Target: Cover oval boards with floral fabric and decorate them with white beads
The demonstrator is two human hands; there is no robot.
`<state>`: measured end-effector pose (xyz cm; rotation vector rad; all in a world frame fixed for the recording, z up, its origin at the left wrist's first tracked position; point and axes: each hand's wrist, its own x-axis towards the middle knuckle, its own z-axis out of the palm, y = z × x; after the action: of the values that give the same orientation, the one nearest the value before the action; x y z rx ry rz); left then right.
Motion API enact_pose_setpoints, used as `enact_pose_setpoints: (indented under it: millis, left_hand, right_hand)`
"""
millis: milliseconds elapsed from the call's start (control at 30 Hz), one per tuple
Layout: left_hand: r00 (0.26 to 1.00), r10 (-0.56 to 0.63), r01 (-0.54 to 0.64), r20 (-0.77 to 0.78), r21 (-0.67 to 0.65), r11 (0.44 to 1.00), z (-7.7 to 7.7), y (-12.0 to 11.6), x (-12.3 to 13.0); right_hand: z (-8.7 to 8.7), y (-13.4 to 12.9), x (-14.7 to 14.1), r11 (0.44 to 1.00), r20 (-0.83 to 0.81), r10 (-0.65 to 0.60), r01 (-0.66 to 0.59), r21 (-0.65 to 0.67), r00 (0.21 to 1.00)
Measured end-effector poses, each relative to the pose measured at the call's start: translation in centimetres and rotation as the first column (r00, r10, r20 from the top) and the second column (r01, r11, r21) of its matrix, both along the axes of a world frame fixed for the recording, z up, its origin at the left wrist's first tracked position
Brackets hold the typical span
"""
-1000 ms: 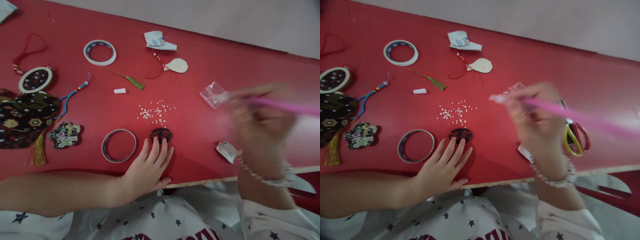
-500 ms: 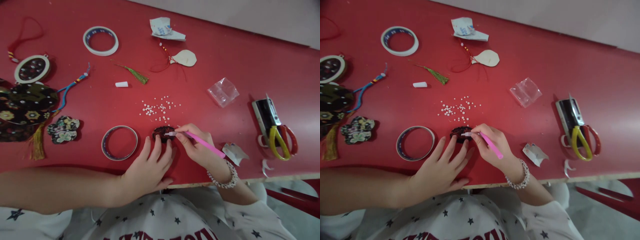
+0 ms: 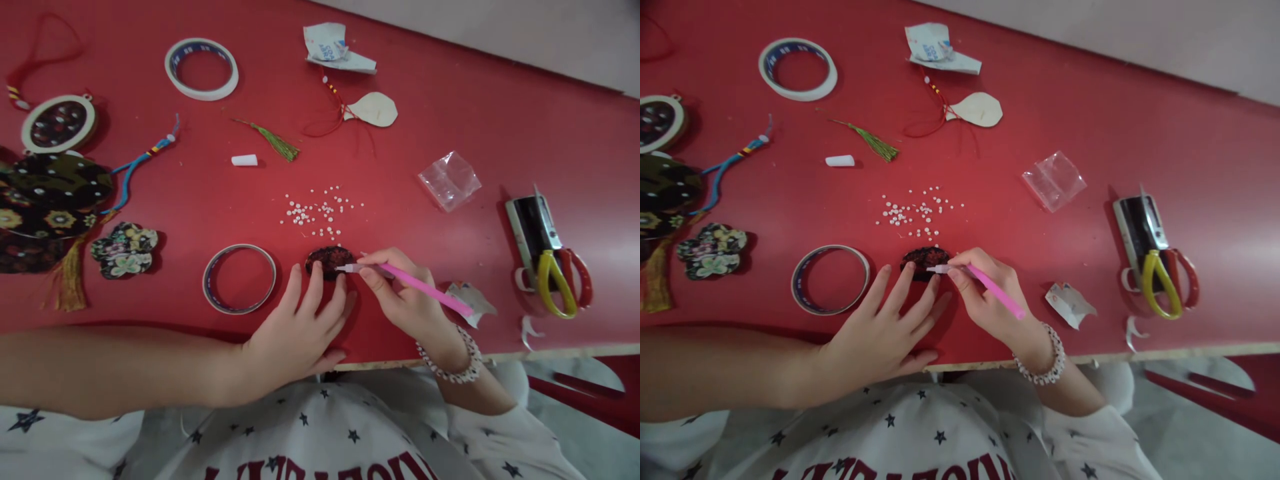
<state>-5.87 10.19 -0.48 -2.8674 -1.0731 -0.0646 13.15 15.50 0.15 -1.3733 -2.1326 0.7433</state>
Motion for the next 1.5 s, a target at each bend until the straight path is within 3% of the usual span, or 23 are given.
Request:
enact_pose_setpoints:
  millis: [400,1167,1367,1500]
  left_hand:
    - [0.999,0.015,-0.014,0.041,-0.024,1.000,-0.14,-0.25,-0.01]
    - [0.999,-0.009,0.009,0.051,0.001,1.000,-0.49,-0.28,-0.15]
    - [0.999,-0.008,0.008,0.047,-0.002,1.000,-0.46,-0.23,-0.13]
    - [1.000,0.001,0.000,0.030,-0.026,1.000,-0.26,-0.23,-0.11]
  right_hand:
    - [-0.15,-0.73,-0.42,0.997,0.119,0.006,-0.016,0.081,0.993]
    - [-0.56,-0.98,-0.19,0.988,0.171,0.014,-0.040,0.150,0.985]
    - [-0.60,-0.89,0.04,0.977,0.217,0.093,-0.131,0.169,0.972]
    - [0.13,-0.58,0.02,0.932,0.383,0.159,-0.266,0.245,0.910]
